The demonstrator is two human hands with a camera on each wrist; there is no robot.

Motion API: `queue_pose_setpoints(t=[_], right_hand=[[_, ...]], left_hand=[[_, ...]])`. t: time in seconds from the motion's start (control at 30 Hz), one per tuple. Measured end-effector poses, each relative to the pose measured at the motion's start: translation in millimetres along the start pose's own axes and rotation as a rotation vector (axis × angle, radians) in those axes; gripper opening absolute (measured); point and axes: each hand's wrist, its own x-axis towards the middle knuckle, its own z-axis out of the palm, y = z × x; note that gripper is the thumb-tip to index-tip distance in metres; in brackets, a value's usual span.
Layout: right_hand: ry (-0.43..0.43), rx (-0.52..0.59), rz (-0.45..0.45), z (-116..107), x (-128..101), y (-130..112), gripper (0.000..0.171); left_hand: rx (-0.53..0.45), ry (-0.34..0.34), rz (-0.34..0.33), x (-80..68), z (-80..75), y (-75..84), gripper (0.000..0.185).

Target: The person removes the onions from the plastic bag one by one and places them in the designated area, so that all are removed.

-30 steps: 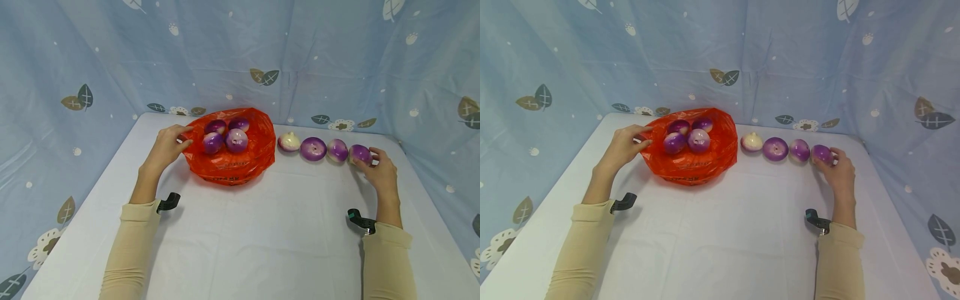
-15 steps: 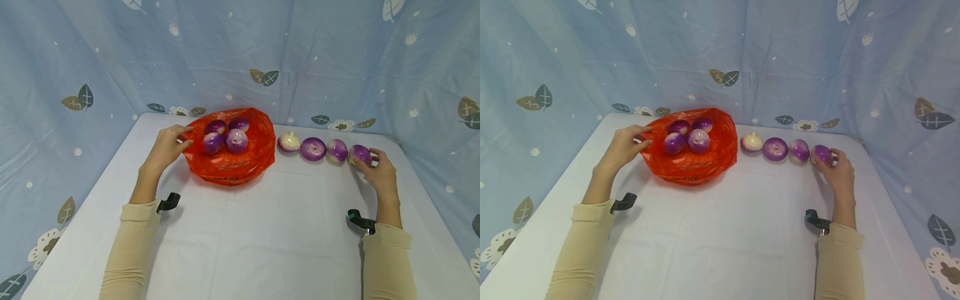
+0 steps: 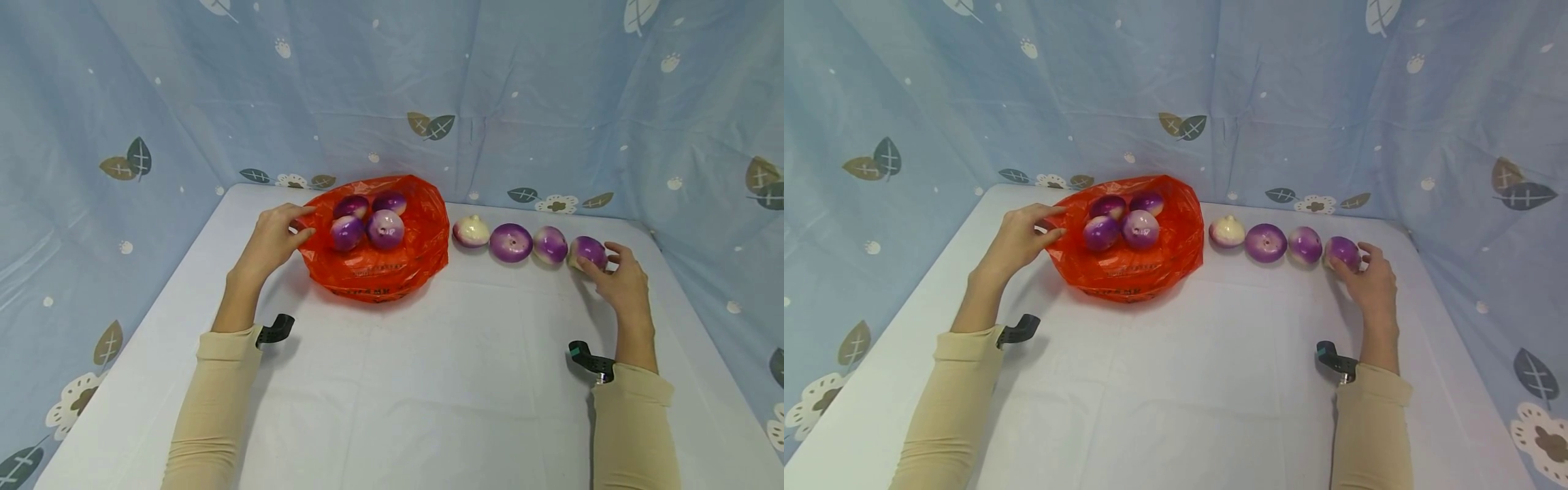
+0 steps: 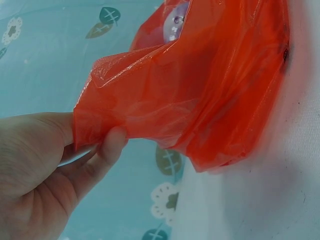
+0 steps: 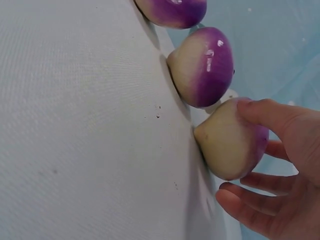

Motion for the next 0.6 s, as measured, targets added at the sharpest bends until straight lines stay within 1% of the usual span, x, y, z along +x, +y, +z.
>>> queue_pose_setpoints(t=[0.27, 0.5, 0.6], right_hand=[[-0.012, -0.014, -0.023, -3.0, -0.2, -0.9, 0.089], [-0.033, -0.018, -0.002, -7.2, -3.1, -2.9, 0.092], [-0.022, -0.022, -0.003, -7.4, -3.7, -2.1, 0.089]], left_hand=[[0.002, 0.001, 0.002, 0.3, 0.8, -1.0, 0.041], [0.001, 0.002, 0.007, 0.3, 0.7, -0.5, 0.041], [-0.001, 0.000, 0.004, 0.0, 0.6, -0.5, 0.041]])
